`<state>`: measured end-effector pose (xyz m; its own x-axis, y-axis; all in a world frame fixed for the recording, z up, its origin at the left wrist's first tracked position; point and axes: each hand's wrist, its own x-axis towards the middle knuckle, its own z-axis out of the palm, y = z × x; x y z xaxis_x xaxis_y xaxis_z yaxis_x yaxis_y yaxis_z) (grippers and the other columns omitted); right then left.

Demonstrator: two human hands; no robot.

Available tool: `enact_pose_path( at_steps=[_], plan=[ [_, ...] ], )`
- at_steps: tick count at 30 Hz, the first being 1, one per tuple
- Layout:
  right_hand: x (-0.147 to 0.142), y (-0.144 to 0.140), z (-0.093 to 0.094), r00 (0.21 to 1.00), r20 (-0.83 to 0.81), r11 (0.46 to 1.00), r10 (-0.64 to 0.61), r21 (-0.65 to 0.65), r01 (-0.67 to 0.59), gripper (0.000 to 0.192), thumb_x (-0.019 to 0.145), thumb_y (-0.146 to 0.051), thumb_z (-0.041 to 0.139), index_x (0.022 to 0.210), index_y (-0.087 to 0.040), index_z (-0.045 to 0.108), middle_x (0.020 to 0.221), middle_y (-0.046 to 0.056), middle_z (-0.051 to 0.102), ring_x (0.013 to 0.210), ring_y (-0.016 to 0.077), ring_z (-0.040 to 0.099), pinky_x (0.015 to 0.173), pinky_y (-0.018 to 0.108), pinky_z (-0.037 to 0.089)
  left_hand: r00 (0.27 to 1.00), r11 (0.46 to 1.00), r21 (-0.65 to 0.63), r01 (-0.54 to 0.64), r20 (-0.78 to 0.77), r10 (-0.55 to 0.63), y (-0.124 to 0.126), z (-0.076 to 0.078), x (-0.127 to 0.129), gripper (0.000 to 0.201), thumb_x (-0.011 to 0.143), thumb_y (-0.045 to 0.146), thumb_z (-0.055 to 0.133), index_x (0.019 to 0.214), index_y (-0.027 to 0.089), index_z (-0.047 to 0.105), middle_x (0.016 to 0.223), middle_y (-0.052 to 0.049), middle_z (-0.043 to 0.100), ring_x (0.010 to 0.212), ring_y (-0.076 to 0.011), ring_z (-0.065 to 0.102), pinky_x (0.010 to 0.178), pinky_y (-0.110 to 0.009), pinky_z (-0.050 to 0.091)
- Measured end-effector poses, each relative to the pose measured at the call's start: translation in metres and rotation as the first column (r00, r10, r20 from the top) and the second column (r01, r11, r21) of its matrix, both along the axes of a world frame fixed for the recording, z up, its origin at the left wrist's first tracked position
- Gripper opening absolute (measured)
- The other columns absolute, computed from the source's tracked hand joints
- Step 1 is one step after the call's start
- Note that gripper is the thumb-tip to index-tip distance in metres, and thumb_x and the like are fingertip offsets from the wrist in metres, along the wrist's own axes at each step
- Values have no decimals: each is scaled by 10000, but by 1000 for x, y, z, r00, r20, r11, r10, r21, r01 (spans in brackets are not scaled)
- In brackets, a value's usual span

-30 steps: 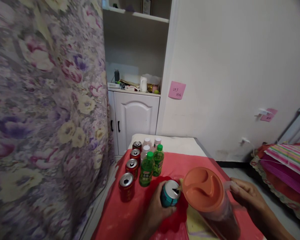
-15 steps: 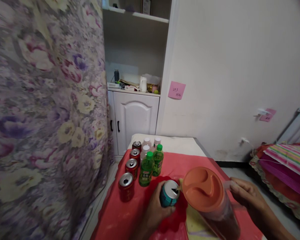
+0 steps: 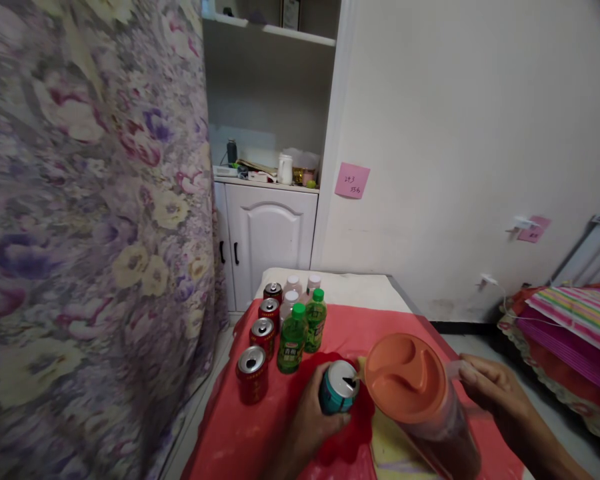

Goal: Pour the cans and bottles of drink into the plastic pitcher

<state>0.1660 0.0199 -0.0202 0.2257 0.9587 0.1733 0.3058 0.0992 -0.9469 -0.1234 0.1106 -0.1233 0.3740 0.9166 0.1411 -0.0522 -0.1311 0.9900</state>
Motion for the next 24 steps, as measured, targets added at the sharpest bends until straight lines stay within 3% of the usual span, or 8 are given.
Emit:
enact_pose_path(
  at_steps=[8,24],
  plan=[
    [-1,0,2,999,34,1000,-8,4,8,529,830,-631,566,627,-242,271,665,-57,162,613,127,147,563,316,107,999,999,-26,31,31,-30,4,-10,1,741,536,68,703,1245,222,550,1252,-84,675,1174,-299,611,1028,-420,452],
    [10,2,-2,996,85,1000,7,15,-8,539,820,-652,561,604,-238,293,636,-59,177,587,124,173,539,302,144,998,999,-2,45,40,-44,4,-13,0,729,548,93,717,1241,244,551,1243,-63,679,1168,-292,616,1025,-414,453]
  ],
)
